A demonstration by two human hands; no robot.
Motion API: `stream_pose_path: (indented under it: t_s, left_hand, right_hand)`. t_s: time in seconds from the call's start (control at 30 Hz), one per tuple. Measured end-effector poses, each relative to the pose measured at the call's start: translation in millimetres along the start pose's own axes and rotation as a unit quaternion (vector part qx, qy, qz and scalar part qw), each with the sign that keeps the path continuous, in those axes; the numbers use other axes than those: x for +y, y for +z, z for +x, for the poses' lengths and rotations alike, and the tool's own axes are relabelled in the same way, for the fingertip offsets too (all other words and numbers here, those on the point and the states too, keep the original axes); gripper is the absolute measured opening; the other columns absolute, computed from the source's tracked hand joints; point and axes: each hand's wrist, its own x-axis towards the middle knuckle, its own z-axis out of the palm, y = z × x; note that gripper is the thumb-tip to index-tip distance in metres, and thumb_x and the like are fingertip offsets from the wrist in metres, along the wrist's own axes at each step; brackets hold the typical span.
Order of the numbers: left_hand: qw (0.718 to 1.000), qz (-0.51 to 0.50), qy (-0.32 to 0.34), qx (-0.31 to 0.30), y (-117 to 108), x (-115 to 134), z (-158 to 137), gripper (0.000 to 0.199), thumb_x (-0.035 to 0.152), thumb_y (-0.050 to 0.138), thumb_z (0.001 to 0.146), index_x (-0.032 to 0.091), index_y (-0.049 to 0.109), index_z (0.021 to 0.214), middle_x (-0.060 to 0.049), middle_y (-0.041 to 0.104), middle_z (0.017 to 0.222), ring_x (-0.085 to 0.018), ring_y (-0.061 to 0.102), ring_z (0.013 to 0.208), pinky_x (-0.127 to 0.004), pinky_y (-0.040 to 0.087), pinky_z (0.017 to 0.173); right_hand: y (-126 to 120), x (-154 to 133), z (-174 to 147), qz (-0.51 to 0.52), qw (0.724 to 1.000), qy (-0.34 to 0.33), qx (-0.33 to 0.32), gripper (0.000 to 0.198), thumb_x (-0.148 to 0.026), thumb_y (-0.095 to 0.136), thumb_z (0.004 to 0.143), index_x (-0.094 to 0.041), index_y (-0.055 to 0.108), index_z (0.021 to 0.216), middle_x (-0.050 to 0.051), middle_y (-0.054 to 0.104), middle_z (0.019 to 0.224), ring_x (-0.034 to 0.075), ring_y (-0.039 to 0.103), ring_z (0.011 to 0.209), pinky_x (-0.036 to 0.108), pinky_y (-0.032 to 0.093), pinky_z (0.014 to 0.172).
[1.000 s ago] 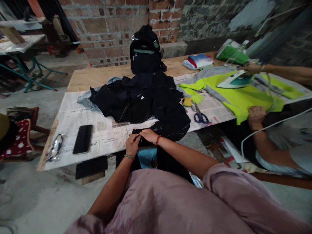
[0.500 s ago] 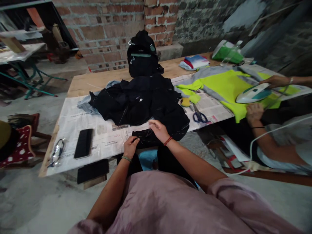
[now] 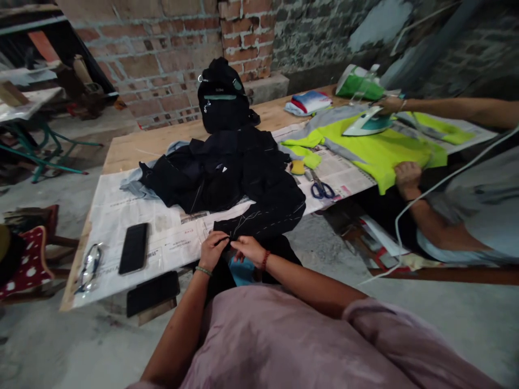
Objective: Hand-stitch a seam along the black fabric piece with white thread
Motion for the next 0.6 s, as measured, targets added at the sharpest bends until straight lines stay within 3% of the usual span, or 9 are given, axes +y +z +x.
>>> stream_pose_path:
  t_s: [0.3,0.6]
  left_hand:
    - [1.0,0.003,-0.003,0.003,0.8,0.6,-2.3,0.012,0.025,0.057,0.072,0.02,0.067,0.077,-0.003,0.06,0.085,-0.014,0.055,0.084,-0.031,0.045,0.08]
    - [1.0,-0.021,-0.004,0.002,-1.2,3.2,-4.5,0.014,0.024,0.058,0.071,0.02,0.068,0.079,-0.005,0.059,0.089,-0.015,0.055,0.087,-0.031,0.044,0.082]
  right_hand:
    - [10.8,5.5,0.6,0.025,0.997,-0.005,0.078,0.016,-0.022,0.06,0.067,-0.015,0.047,0.062,-0.008,0.049,0.042,0.003,0.037,0.025,0.016,0.022,0.026]
    - [11.4,6.3,3.9,0.155,0.987,0.04,0.011,0.029,-0.03,0.064,0.061,-0.018,0.038,0.063,-0.01,0.044,0.04,0.003,0.031,0.025,0.017,0.02,0.03]
